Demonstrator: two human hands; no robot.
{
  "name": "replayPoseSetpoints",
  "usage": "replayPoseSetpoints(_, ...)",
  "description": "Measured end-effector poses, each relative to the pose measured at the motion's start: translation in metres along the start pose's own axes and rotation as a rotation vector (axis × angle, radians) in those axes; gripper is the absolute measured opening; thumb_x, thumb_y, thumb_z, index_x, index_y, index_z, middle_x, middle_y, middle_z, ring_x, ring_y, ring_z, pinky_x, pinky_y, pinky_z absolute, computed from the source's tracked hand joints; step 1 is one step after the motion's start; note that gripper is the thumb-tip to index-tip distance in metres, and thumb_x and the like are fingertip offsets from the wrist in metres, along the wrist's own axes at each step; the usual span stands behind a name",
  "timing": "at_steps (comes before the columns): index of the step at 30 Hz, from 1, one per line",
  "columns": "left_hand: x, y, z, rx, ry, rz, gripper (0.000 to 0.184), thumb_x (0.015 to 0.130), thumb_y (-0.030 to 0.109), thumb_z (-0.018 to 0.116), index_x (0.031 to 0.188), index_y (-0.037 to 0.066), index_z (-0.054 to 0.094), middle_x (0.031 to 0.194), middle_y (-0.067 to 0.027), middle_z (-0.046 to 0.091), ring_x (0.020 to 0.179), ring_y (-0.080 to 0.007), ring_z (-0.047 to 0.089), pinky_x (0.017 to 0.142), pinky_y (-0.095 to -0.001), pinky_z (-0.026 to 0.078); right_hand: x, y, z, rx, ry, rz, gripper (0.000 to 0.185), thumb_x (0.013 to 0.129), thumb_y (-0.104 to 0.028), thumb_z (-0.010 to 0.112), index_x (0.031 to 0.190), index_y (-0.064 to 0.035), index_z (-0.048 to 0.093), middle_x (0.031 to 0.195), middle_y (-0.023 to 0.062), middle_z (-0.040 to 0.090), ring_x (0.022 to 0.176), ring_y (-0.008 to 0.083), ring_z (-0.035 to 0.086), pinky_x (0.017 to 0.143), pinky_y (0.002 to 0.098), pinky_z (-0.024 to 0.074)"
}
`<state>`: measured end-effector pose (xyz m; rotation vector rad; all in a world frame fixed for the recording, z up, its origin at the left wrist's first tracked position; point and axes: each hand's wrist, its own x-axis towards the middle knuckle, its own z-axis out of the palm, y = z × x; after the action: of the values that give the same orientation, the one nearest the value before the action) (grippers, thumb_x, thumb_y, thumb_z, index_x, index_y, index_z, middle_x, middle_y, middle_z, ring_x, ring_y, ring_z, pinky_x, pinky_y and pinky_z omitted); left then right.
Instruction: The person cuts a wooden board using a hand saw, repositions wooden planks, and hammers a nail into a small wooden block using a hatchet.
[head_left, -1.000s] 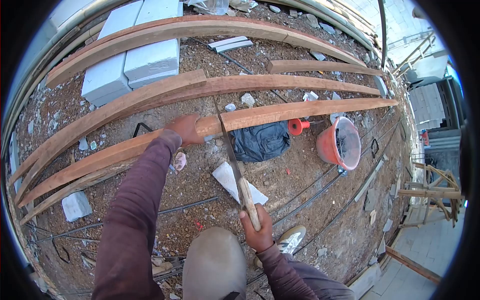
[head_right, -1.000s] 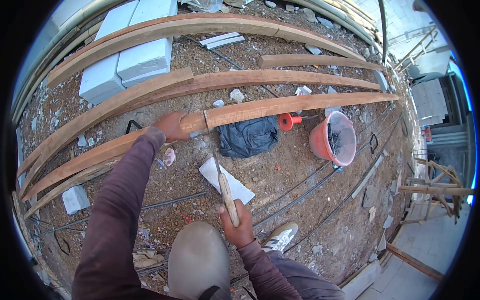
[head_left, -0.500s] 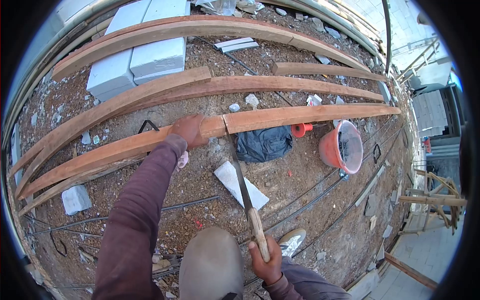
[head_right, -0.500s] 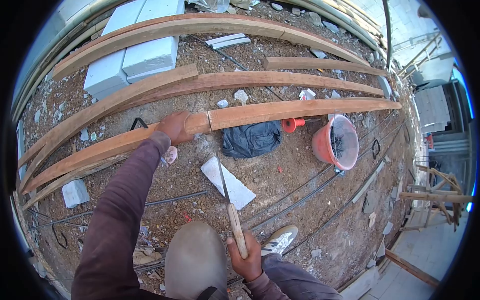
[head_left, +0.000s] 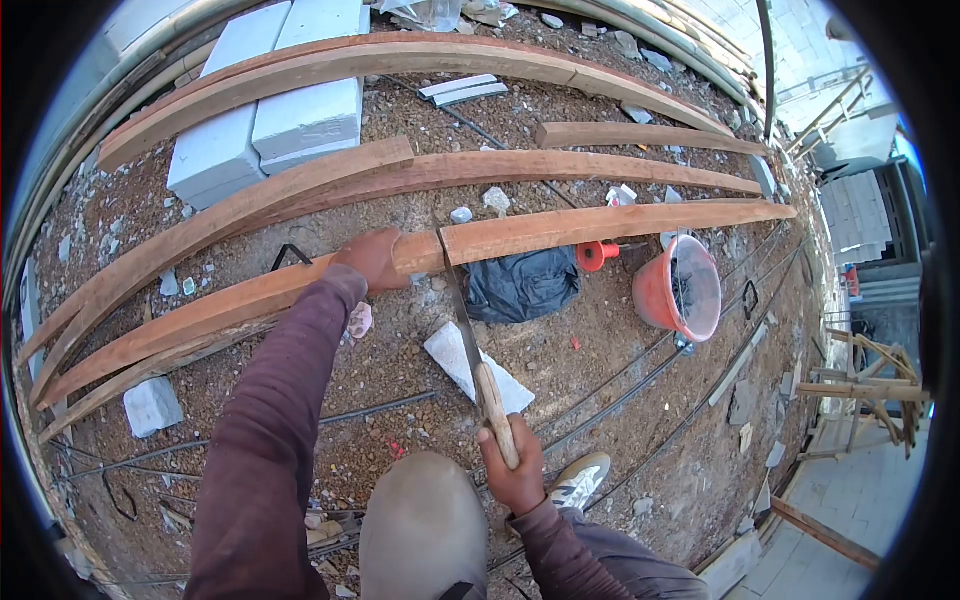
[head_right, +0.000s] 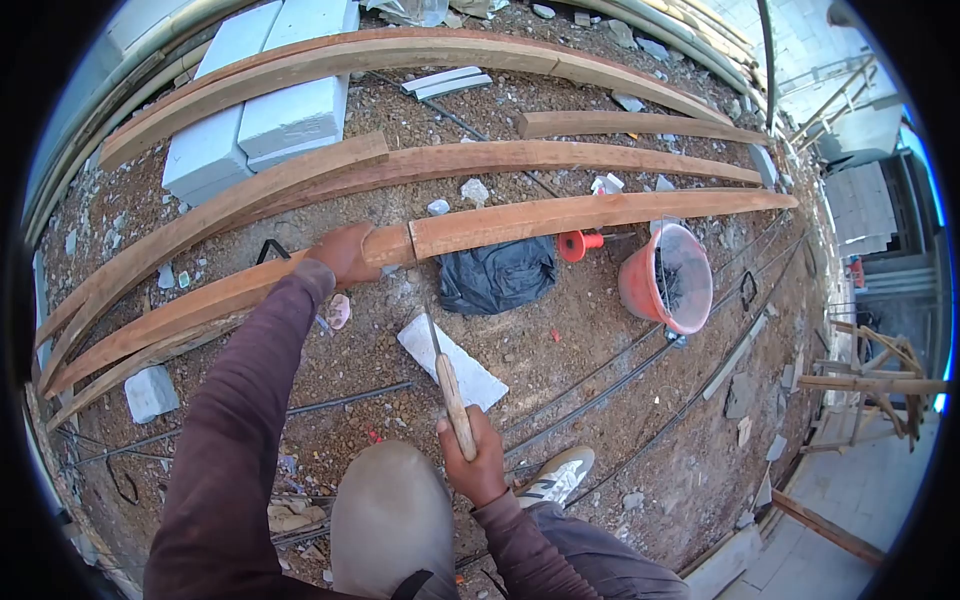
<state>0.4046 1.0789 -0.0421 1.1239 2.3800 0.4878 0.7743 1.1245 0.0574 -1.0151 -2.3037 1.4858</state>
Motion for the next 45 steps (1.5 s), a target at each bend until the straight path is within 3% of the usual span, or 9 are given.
replayPoseSetpoints(3, -0.001, 0.001, -0.002, 0.007, -0.018, -0.018, 0.068, 0.067, 0.039, 0.085, 0.12, 0.004, 0.063, 0.115, -0.0229, 0.07, 0.108, -0.0425, 0.067, 0.098, -0.0484, 0.053, 0.062, 0.005, 0.029, 0.109, 0.001, -0.063, 0.026, 0.099, -0.019, 0.071, 0.085, -0.0043, 0.053, 0.067, 0.0071, 0.049, 0.06, 0.0145, 0.044, 0.055, 0.0356, 0.0396)
replayPoseSetpoints(11, 0.001, -0.004, 0.001, -0.02, -0.008, 0.011, 0.07, 0.065, 0.039, 0.086, 0.12, 0.003, 0.063, 0.113, -0.023, 0.07, 0.108, -0.0429, 0.067, 0.097, -0.0485, 0.053, -0.04, -0.01, -0.011, 0.041, 0.005, 0.08, 0.018, 0.098, -0.016, 0.069, 0.092, -0.0029, 0.059, 0.069, 0.0089, 0.055, 0.062, 0.0167, 0.053, 0.058, 0.0357, 0.0439)
replayPoseSetpoints(17, 0.0, -0.001, -0.003, -0.02, -0.03, -0.003, 0.068, 0.065, 0.039, 0.086, 0.117, 0.003, 0.063, 0.111, -0.0233, 0.071, 0.107, -0.0429, 0.068, 0.097, -0.0482, 0.053, 0.056, 0.007, 0.023, 0.153, -0.027, 0.023, 0.024, 0.101, -0.016, 0.067, 0.086, -0.0043, 0.053, 0.069, 0.0023, 0.049, 0.064, 0.01, 0.044, 0.058, 0.0321, 0.0401)
replayPoseSetpoints(18, 0.001, -0.002, -0.003, -0.031, -0.022, 0.004, 0.067, 0.064, 0.038, 0.087, 0.117, 0.003, 0.064, 0.111, -0.0235, 0.071, 0.107, -0.043, 0.068, 0.097, -0.0483, 0.053, 0.03, 0.01, 0.01, 0.054, -0.049, 0.047, 0.026, 0.099, -0.02, 0.071, 0.088, -0.0027, 0.055, 0.068, 0.0094, 0.053, 0.062, 0.0151, 0.047, 0.057, 0.0358, 0.0425)
replayPoseSetpoints(23, -0.005, -0.001, -0.003, -0.022, -0.035, -0.008, 0.069, 0.064, 0.038, 0.087, 0.117, 0.002, 0.063, 0.11, -0.0245, 0.071, 0.105, -0.0438, 0.068, 0.094, -0.0492, 0.054, -0.047, 0.006, -0.018, 0.043, -0.021, 0.049, 0.018, 0.097, -0.018, 0.072, 0.096, -0.0026, 0.061, 0.073, 0.0101, 0.06, 0.067, 0.0144, 0.056, 0.061, 0.0328, 0.0465)
replayPoseSetpoints(28, -0.002, 0.002, -0.01, -0.026, -0.044, -0.018, 0.069, 0.065, 0.037, 0.086, 0.12, 0.002, 0.063, 0.111, -0.0245, 0.071, 0.106, -0.0434, 0.068, 0.096, -0.0489, 0.054, 0.051, 0.015, 0.023, 0.124, -0.039, 0.003, 0.023, 0.099, -0.021, 0.071, 0.092, -0.0029, 0.057, 0.073, 0.0032, 0.052, 0.067, 0.0109, 0.047, 0.062, 0.0317, 0.0416)
replayPoseSetpoints(35, 0.003, -0.004, -0.003, -0.03, -0.028, -0.008, 0.07, 0.065, 0.038, 0.086, 0.12, 0.003, 0.064, 0.111, -0.0242, 0.071, 0.105, -0.0431, 0.069, 0.096, -0.0485, 0.054, -0.054, -0.004, -0.03, 0.046, -0.061, 0.091, 0.021, 0.098, -0.02, 0.071, 0.094, -0.0025, 0.061, 0.069, 0.0076, 0.052, 0.065, 0.0128, 0.051, 0.061, 0.0331, 0.0458)
replayPoseSetpoints(41, -0.002, 0.008, -0.014, -0.012, -0.06, -0.048, 0.069, 0.065, 0.038, 0.087, 0.12, 0.003, 0.063, 0.115, -0.0242, 0.07, 0.109, -0.0418, 0.067, 0.097, -0.0481, 0.053, 0.054, 0.007, 0.022, 0.091, -0.044, -0.03, 0.021, 0.102, -0.021, 0.067, 0.094, -0.0037, 0.058, 0.075, 0.0017, 0.055, 0.068, 0.0093, 0.047, 0.062, 0.0305, 0.0419)
replayPoseSetpoints(45, -0.002, 0.008, -0.011, -0.016, -0.067, -0.06, 0.07, 0.066, 0.038, 0.087, 0.122, 0.004, 0.063, 0.121, -0.0231, 0.068, 0.114, -0.0406, 0.066, 0.101, -0.047, 0.052, -0.036, 0.004, -0.014, 0.094, -0.039, 0.082, 0.016, 0.099, -0.015, 0.071, 0.096, -0.0028, 0.061, 0.074, 0.0026, 0.056, 0.068, 0.0108, 0.05, 0.063, 0.0315, 0.0448)
